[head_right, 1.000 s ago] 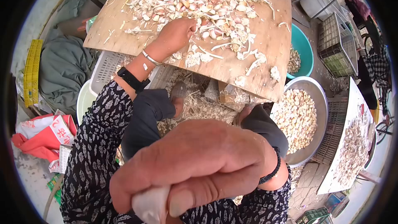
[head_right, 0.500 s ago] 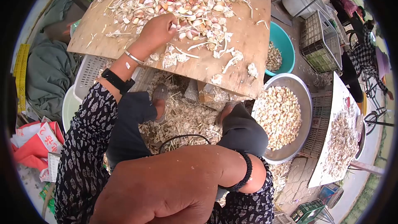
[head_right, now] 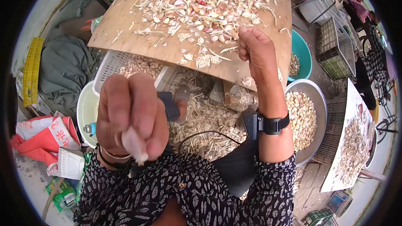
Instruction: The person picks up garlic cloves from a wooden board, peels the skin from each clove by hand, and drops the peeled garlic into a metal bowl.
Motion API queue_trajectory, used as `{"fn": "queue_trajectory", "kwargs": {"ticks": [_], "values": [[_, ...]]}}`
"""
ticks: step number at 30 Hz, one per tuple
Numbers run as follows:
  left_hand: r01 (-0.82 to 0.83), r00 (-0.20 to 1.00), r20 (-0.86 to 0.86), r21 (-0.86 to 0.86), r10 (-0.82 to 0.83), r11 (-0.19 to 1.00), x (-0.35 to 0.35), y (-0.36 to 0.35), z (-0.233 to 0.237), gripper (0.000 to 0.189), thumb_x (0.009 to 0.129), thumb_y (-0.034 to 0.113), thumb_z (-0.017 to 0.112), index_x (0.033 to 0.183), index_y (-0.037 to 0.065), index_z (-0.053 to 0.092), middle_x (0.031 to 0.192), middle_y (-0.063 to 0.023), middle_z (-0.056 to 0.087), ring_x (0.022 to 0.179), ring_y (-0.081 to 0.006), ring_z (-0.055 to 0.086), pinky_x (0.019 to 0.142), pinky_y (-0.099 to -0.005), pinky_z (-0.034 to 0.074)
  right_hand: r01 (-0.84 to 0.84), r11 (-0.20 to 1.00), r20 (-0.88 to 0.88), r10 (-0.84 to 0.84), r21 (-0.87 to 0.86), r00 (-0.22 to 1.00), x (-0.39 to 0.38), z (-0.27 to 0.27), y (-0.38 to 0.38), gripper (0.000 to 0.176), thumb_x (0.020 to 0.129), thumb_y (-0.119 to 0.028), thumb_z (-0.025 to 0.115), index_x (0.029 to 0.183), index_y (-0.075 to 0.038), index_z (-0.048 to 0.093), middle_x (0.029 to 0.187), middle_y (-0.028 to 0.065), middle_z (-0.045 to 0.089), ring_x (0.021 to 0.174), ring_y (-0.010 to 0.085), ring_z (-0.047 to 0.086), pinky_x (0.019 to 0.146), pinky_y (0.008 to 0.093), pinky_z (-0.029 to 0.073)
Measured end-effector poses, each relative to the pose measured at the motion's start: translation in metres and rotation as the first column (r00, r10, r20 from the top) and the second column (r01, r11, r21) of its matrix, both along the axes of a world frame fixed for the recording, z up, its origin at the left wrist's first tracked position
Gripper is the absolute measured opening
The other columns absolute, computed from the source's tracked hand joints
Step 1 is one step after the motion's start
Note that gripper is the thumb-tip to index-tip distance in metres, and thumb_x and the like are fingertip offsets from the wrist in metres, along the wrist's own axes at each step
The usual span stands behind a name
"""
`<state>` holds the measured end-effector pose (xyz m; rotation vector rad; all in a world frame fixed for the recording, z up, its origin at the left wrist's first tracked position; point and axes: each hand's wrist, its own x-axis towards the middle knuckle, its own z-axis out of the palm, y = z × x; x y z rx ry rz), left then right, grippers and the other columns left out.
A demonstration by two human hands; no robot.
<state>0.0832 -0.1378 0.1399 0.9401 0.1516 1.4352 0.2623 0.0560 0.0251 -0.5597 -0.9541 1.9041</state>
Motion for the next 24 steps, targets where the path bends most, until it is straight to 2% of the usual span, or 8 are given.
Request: {"fn": "queue_trajectory", "kwargs": {"ticks": [2,5,8,10,12,19,23,24], "values": [[0.18,0.977,0.054,0.297,-0.204,0.938,0.009,0.012,0.011,0.003,0.087,0.004,0.058,0.087,0.001,0.056,0.101,-0.0178,0.055,0.065,-0.0224,0.06,0.053,-0.0304,0.051,0.056,0.96,0.799,-0.259,0.274,0.542,-0.011,-0.004,0.012,0.03,0.084,-0.032,0.063,0.095,-0.004,0.065,0.083,0.0065,0.063,0.07,0.0186,0.061,0.055,0.0272,0.046],[-0.101,0.958,0.286,0.274,0.019,0.956,0.032,-0.011,0.027,0.003,0.081,0.0,0.066,0.08,-0.001,0.063,0.086,-0.0168,0.061,0.063,-0.0216,0.059,0.055,-0.0262,0.053,-0.255,0.756,0.798,-0.582,0.602,0.159,-0.042,-0.029,0.017,0.02,0.079,-0.026,0.065,0.089,-0.009,0.068,0.087,0.0095,0.066,0.077,0.0243,0.063,0.062,0.0349,0.05],[-0.188,0.95,0.304,0.389,0.067,0.902,0.019,0.001,0.022,0.005,0.078,-0.001,0.069,0.074,0.0,0.065,0.081,-0.0155,0.063,0.062,-0.0211,0.059,0.055,-0.0243,0.053,-0.395,0.585,0.638,-0.77,0.708,0.002,-0.061,-0.048,0.019,0.021,0.078,-0.023,0.063,0.095,-0.013,0.068,0.083,0.0131,0.064,0.078,0.0297,0.064,0.064,0.0402,0.05],[-0.174,0.969,0.244,0.526,0.049,0.833,0.002,-0.002,0.025,0.007,0.077,-0.001,0.069,0.072,0.001,0.064,0.08,-0.0146,0.064,0.062,-0.0208,0.059,0.053,-0.0238,0.052,-0.403,0.593,0.64,-0.768,0.697,-0.023,-0.064,-0.051,0.021,0.02,0.078,-0.022,0.063,0.095,-0.013,0.068,0.084,0.0128,0.064,0.077,0.0304,0.063,0.064,0.0406,0.051],[-0.014,0.998,-0.054,0.229,0.028,0.973,-0.011,-0.023,0.046,0.011,0.076,-0.001,0.07,0.069,0.003,0.063,0.078,-0.0135,0.063,0.063,-0.0204,0.059,0.051,-0.0236,0.051,-0.405,0.59,0.632,-0.774,0.699,-0.036,-0.069,-0.051,0.025,0.02,0.078,-0.021,0.062,0.094,-0.012,0.068,0.084,0.0125,0.064,0.077,0.031,0.063,0.064,0.0409,0.051],[-0.291,0.956,-0.048,-0.01,0.291,0.957,0.031,-0.043,0.068,0.012,0.073,-0.003,0.072,0.068,0.005,0.064,0.072,-0.0115,0.062,0.052,-0.016,0.053,0.042,-0.0214,0.044,-0.311,0.493,0.543,-0.835,0.812,0.093,-0.052,-0.067,0.024,0.016,0.076,-0.017,0.062,0.09,-0.01,0.066,0.084,0.0121,0.063,0.076,0.0311,0.063,0.064,0.0413,0.051],[-0.188,0.965,-0.126,0.288,0.232,0.939,0.016,-0.018,0.029,0.01,0.09,0.008,0.054,0.097,0.002,0.059,0.099,-0.0082,0.052,0.075,-0.0169,0.051,0.063,-0.0274,0.044,-0.351,0.477,0.536,-0.839,0.806,0.089,-0.052,-0.067,0.024,0.014,0.075,-0.015,0.062,0.087,-0.009,0.066,0.083,0.0118,0.063,0.075,0.0324,0.063,0.064,0.0417,0.05],[-0.302,0.935,-0.17,0.078,0.311,0.95,0.01,-0.007,0.017,0.02,0.091,0.011,0.054,0.108,0.001,0.054,0.1,-0.0085,0.051,0.082,-0.0173,0.05,0.071,-0.0309,0.045,-0.341,0.479,0.536,-0.839,0.809,0.091,-0.052,-0.069,0.026,0.014,0.075,-0.015,0.062,0.087,-0.009,0.066,0.083,0.0118,0.063,0.075,0.0324,0.063,0.064,0.0417,0.05]]}}
